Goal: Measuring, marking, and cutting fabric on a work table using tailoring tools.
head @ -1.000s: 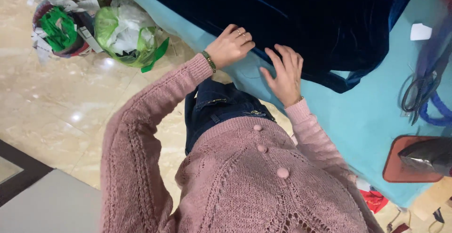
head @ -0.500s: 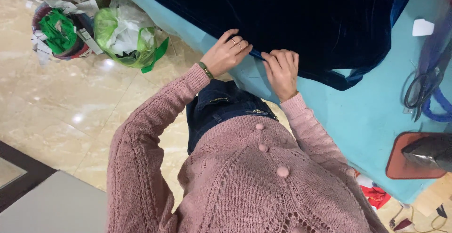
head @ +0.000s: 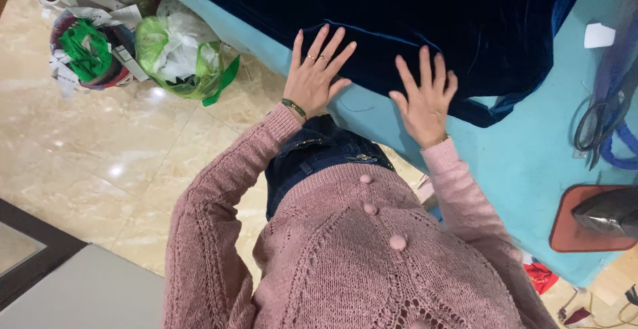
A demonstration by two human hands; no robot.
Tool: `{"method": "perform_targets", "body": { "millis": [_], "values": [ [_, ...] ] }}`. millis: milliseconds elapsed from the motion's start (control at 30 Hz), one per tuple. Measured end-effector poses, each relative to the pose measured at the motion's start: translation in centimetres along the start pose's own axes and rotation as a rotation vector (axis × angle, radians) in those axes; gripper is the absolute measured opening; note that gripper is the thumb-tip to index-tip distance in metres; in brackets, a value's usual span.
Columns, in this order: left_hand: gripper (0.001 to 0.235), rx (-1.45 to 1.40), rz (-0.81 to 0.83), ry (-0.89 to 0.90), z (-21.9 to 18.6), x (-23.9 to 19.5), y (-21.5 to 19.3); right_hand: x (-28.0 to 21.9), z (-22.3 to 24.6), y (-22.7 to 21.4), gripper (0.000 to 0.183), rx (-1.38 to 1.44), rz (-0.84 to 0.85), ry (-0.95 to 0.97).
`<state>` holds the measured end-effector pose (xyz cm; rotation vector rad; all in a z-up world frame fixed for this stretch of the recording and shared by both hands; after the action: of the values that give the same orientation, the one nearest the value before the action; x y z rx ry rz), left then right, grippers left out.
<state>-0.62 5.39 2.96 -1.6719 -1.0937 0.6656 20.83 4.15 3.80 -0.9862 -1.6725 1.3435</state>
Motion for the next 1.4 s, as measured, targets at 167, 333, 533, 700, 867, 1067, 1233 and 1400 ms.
{"method": "perform_targets", "body": {
  "millis": [167,333,533,700,867,1067,1233,1400],
  "values": [
    [0.067,0.022,0.018,-0.078,-0.1,-0.3,0.5,-1.9,-1.1,-1.1,0.074,-0.050,-0.025,-0.029],
    [0.056,-0.098,-0.242,0.235,-2.3,-0.6,2.9,-3.6,-1.4,0.2,0.066,0.240,0.097,-0.030],
    [0.011,-0.116,-0.519,0.417,-3.7,-0.5,2.2,-3.7,-1.3,0.3,0.056,0.288,0.058,-0.033],
    [0.016,-0.161,-0.493,0.502,-4.4,0.5,2.7,-4.3,-1.5,0.7,0.058,0.262,0.084,-0.058],
    [0.025,-0.249,-0.413,0.531,-5.0,0.5,2.8,-5.1,-2.3,0.6,0.060,0.216,0.111,-0.068],
    [0.063,-0.142,-0.242,0.434,-7.7,0.3,2.2,-4.8,-1.9,0.6,0.067,0.215,0.096,-0.081],
    [0.071,-0.117,-0.248,0.439,-8.2,-0.4,2.8,-4.8,1.5,1.2,0.076,0.273,0.097,-0.154],
    [0.071,-0.076,-0.289,0.350,-7.0,-1.3,3.2,-5.9,0.9,0.4,0.075,0.287,0.160,-0.173]
  ]
}}
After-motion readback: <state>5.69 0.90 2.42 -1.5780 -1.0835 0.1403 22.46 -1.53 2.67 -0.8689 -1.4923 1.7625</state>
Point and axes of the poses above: each hand's wrist, its own x-axis towards the middle knuckle, its own y-axis out of the palm, z = x × y, the point moved 8 cm from there along x, towards the middle knuckle, and after that the axes turned 10 degrees about -x, right-handed, at the moved point
